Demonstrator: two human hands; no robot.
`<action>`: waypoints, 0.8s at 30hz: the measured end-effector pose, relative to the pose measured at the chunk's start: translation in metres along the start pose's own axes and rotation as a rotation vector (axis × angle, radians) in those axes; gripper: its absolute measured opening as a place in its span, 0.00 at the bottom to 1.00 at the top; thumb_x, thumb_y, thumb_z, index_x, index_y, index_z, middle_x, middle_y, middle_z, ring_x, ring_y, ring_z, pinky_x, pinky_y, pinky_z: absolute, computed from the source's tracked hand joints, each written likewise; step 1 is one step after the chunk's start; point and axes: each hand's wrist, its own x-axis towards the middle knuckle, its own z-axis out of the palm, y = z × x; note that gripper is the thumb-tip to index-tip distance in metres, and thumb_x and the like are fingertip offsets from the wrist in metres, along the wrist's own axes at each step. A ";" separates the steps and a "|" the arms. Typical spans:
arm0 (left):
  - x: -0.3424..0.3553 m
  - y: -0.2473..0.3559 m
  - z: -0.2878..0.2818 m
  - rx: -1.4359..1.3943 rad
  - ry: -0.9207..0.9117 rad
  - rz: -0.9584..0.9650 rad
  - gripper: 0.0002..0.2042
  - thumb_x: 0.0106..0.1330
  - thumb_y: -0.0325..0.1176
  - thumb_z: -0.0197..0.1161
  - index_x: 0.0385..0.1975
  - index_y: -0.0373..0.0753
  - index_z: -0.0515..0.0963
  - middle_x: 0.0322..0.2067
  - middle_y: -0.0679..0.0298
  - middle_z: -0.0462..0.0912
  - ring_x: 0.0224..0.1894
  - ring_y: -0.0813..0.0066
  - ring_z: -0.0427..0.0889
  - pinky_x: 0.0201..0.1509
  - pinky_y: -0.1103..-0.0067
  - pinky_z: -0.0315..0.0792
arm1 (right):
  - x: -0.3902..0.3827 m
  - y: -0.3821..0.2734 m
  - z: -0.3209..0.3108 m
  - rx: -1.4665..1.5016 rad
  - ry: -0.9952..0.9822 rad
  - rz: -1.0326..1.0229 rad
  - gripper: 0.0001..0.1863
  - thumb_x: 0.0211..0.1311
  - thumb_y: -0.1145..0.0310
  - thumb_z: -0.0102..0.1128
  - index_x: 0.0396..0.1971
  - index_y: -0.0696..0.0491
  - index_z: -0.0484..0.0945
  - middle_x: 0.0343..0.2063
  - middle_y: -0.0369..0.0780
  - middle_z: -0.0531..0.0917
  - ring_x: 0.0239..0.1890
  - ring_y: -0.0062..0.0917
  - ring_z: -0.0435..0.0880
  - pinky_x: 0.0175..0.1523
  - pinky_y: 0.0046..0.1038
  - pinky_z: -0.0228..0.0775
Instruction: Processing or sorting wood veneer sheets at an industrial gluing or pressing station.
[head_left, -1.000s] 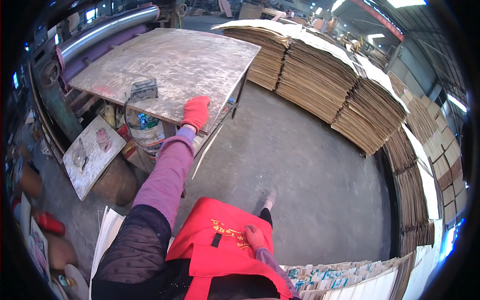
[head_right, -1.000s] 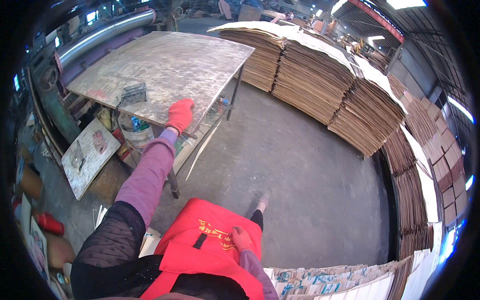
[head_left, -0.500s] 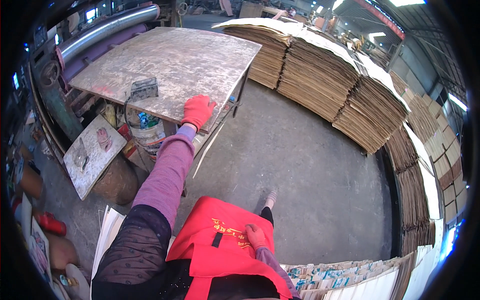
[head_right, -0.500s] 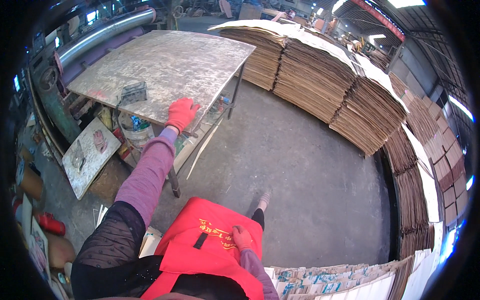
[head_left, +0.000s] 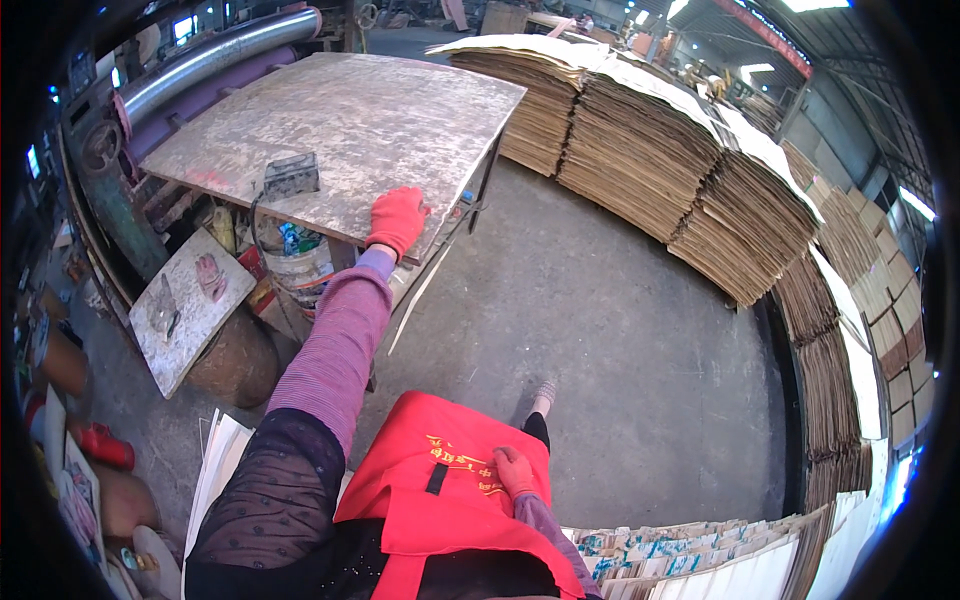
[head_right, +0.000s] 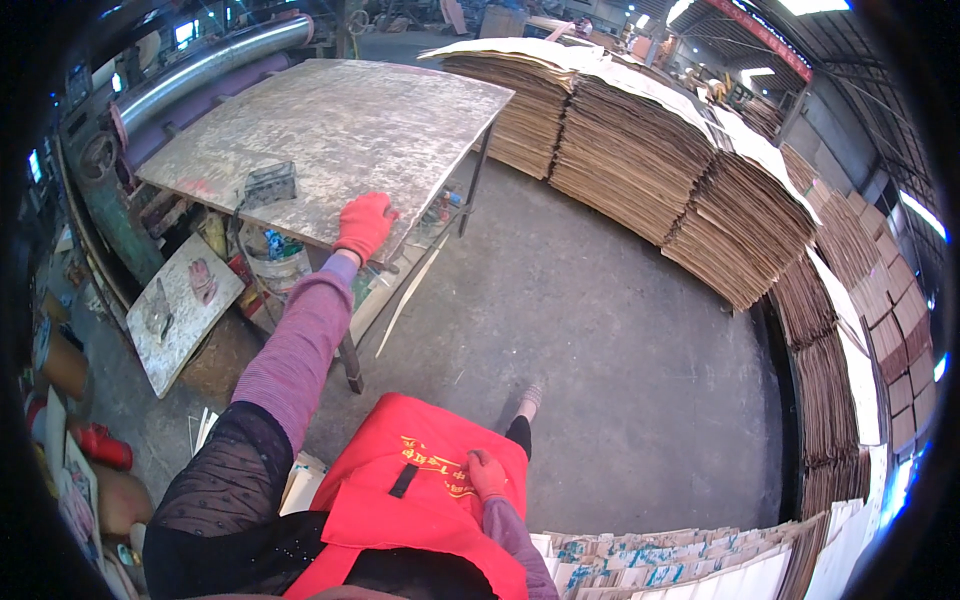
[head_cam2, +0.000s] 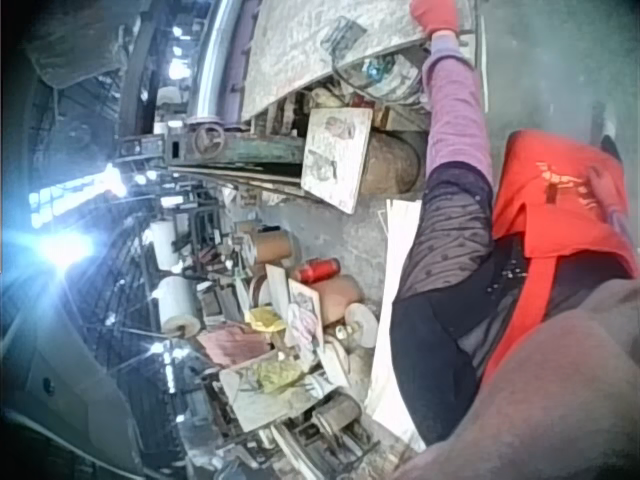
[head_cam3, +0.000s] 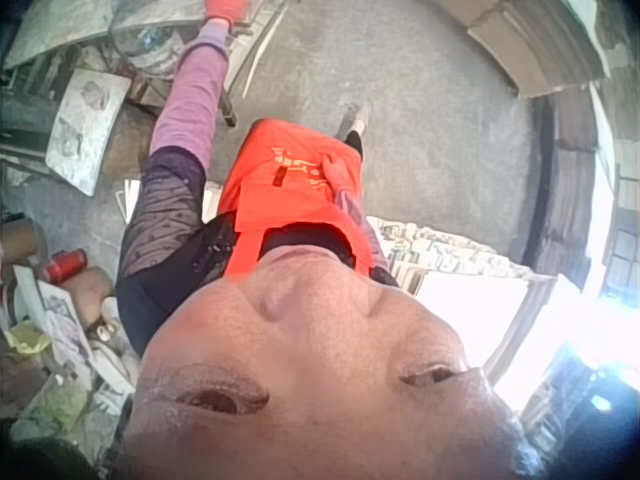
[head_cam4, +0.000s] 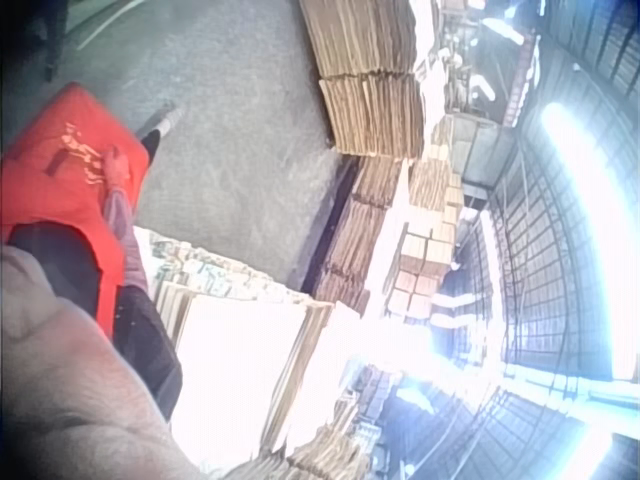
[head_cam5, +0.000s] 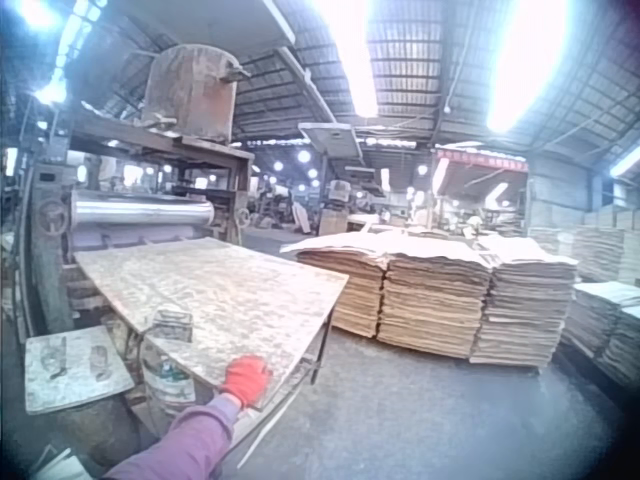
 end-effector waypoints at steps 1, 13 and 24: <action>0.000 0.000 0.001 0.000 0.000 0.000 0.13 0.55 0.45 0.61 0.26 0.41 0.75 0.30 0.59 0.78 0.37 0.58 0.77 0.40 0.66 0.70 | 0.001 0.002 0.000 0.014 0.004 -0.007 0.14 0.62 0.66 0.50 0.42 0.59 0.75 0.27 0.42 0.82 0.28 0.24 0.82 0.32 0.22 0.75; 0.002 -0.001 0.006 -0.008 0.018 -0.006 0.05 0.54 0.35 0.56 0.25 0.42 0.75 0.29 0.59 0.79 0.35 0.57 0.78 0.39 0.65 0.71 | 0.006 0.015 0.002 -0.022 0.060 -0.081 0.15 0.61 0.61 0.51 0.39 0.56 0.77 0.24 0.39 0.84 0.24 0.20 0.81 0.31 0.22 0.72; 0.002 -0.004 0.009 -0.003 0.016 -0.001 0.06 0.54 0.36 0.57 0.26 0.43 0.76 0.29 0.59 0.80 0.36 0.58 0.79 0.40 0.66 0.71 | 0.009 0.019 0.001 -0.043 0.055 -0.067 0.15 0.60 0.61 0.50 0.38 0.55 0.78 0.24 0.39 0.84 0.26 0.22 0.82 0.34 0.23 0.71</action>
